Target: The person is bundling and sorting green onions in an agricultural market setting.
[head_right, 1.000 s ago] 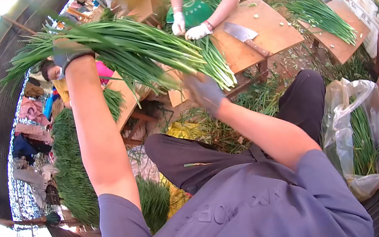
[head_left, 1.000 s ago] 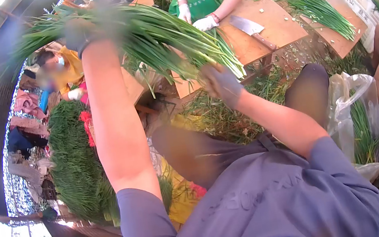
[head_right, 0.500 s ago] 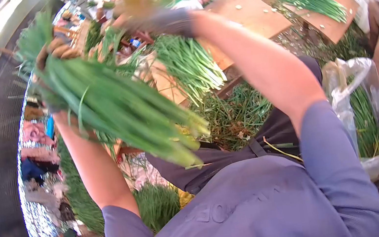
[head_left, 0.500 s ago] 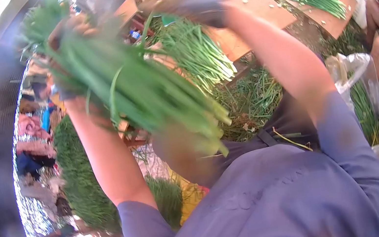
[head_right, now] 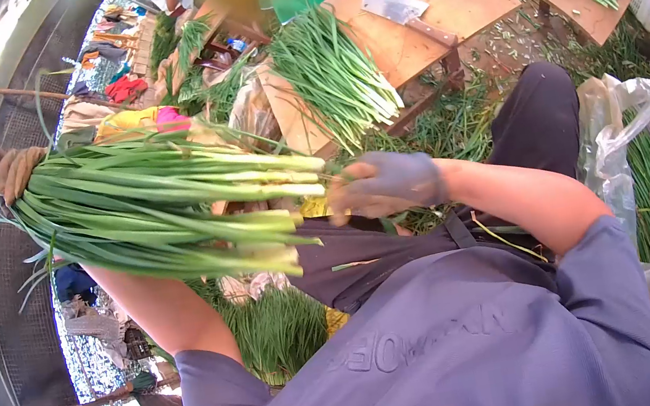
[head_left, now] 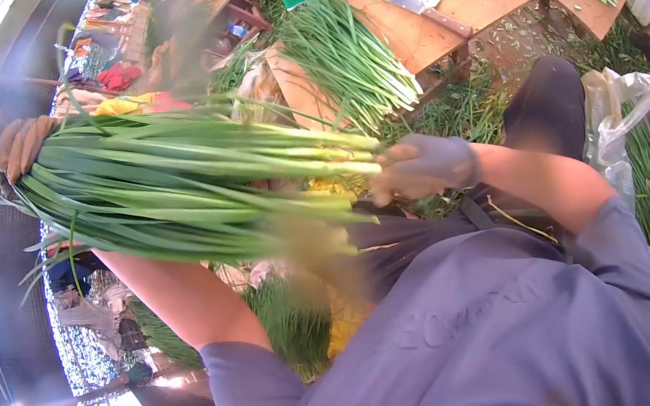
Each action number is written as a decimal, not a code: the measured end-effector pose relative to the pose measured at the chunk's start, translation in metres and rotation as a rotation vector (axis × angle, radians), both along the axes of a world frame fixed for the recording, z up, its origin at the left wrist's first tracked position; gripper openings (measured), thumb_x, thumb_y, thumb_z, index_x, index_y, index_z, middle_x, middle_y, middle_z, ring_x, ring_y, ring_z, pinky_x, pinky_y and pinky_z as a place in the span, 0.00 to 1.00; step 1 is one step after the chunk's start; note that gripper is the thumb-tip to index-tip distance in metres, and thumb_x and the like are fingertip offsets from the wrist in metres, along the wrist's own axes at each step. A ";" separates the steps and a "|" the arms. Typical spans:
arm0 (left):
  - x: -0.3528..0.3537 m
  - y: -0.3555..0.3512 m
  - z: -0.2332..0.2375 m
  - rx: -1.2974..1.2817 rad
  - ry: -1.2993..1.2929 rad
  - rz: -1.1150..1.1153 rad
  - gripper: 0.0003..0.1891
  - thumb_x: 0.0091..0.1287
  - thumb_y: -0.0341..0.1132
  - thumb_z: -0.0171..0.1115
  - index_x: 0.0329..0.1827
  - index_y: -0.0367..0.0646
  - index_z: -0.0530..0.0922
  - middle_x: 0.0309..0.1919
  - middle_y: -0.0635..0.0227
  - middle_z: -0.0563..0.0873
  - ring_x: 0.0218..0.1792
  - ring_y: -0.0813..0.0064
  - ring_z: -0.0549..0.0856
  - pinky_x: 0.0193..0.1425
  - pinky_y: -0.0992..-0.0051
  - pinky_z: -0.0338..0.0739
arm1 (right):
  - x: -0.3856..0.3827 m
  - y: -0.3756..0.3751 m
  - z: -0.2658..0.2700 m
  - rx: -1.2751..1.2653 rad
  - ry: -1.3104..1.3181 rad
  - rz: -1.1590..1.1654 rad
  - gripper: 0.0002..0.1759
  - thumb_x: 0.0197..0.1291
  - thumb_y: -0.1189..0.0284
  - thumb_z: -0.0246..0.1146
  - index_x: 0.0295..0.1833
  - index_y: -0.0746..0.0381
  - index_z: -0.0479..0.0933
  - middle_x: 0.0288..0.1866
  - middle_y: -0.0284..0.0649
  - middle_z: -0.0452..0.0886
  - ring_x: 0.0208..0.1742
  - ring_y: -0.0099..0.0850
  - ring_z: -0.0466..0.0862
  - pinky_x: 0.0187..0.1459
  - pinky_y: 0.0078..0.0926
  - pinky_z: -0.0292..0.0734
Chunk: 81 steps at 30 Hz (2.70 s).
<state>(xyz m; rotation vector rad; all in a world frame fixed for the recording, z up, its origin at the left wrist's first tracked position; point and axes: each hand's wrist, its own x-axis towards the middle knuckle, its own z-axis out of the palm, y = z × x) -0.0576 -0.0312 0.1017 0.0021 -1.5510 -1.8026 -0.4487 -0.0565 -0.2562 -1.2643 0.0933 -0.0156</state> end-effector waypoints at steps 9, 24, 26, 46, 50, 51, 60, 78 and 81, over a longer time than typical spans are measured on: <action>-0.041 0.045 -0.007 -0.022 0.135 0.551 0.21 0.82 0.43 0.41 0.49 0.35 0.80 0.19 0.73 0.83 0.27 0.80 0.85 0.39 0.81 0.79 | -0.046 0.023 0.068 -1.107 -0.031 -0.379 0.26 0.62 0.45 0.62 0.40 0.61 0.81 0.32 0.47 0.83 0.37 0.49 0.84 0.41 0.47 0.77; -0.073 0.024 -0.026 -0.208 0.049 0.211 0.25 0.77 0.25 0.45 0.74 0.22 0.55 0.26 0.70 0.82 0.27 0.78 0.86 0.44 0.81 0.79 | 0.028 0.000 0.108 -0.124 -0.264 -0.063 0.35 0.66 0.52 0.66 0.69 0.65 0.69 0.52 0.41 0.82 0.52 0.27 0.79 0.55 0.30 0.75; -0.059 0.018 -0.023 -0.221 0.062 0.123 0.24 0.78 0.30 0.44 0.73 0.26 0.58 0.27 0.69 0.85 0.29 0.77 0.86 0.49 0.80 0.79 | 0.019 0.000 0.062 -0.266 -0.223 -0.079 0.28 0.69 0.53 0.63 0.61 0.65 0.75 0.44 0.38 0.83 0.41 0.26 0.78 0.45 0.29 0.76; -0.027 0.042 -0.027 0.089 0.027 0.301 0.39 0.78 0.62 0.28 0.23 0.48 0.82 0.27 0.71 0.89 0.36 0.76 0.82 0.57 0.69 0.74 | 0.054 0.056 0.062 -0.050 -0.159 -0.607 0.25 0.73 0.51 0.56 0.56 0.63 0.81 0.42 0.42 0.86 0.43 0.30 0.84 0.46 0.32 0.77; -0.064 0.038 -0.055 0.044 0.132 0.321 0.31 0.80 0.55 0.35 0.32 0.44 0.81 0.26 0.72 0.87 0.31 0.80 0.78 0.54 0.75 0.73 | 0.056 0.043 0.081 -0.223 -0.062 -0.461 0.27 0.74 0.52 0.56 0.65 0.62 0.76 0.53 0.38 0.84 0.49 0.22 0.80 0.52 0.27 0.77; -0.103 0.048 -0.062 -0.035 0.088 0.507 0.22 0.78 0.49 0.43 0.35 0.44 0.79 0.25 0.73 0.83 0.31 0.79 0.77 0.51 0.77 0.72 | 0.063 0.039 0.094 -0.009 0.008 -0.371 0.23 0.74 0.57 0.56 0.64 0.61 0.77 0.52 0.36 0.85 0.49 0.22 0.81 0.52 0.27 0.78; -0.133 0.062 -0.080 -0.187 0.123 0.900 0.17 0.76 0.44 0.48 0.34 0.41 0.76 0.24 0.69 0.77 0.27 0.77 0.72 0.43 0.75 0.68 | 0.113 0.020 0.029 -0.662 -0.447 -0.673 0.13 0.67 0.71 0.59 0.52 0.63 0.82 0.42 0.39 0.86 0.41 0.28 0.84 0.43 0.32 0.80; -0.062 0.053 -0.084 0.128 0.361 0.546 0.13 0.75 0.42 0.52 0.30 0.50 0.74 0.26 0.77 0.79 0.35 0.81 0.75 0.51 0.78 0.70 | -0.011 0.066 0.067 -0.677 -0.305 -0.918 0.23 0.68 0.57 0.61 0.59 0.62 0.78 0.41 0.52 0.84 0.44 0.49 0.84 0.45 0.37 0.78; -0.072 0.051 -0.086 0.132 0.351 0.537 0.12 0.74 0.41 0.53 0.30 0.50 0.73 0.26 0.77 0.79 0.35 0.81 0.75 0.51 0.78 0.70 | 0.014 0.053 0.082 -0.246 0.026 -0.798 0.28 0.68 0.50 0.61 0.60 0.62 0.78 0.40 0.51 0.84 0.42 0.45 0.85 0.44 0.37 0.77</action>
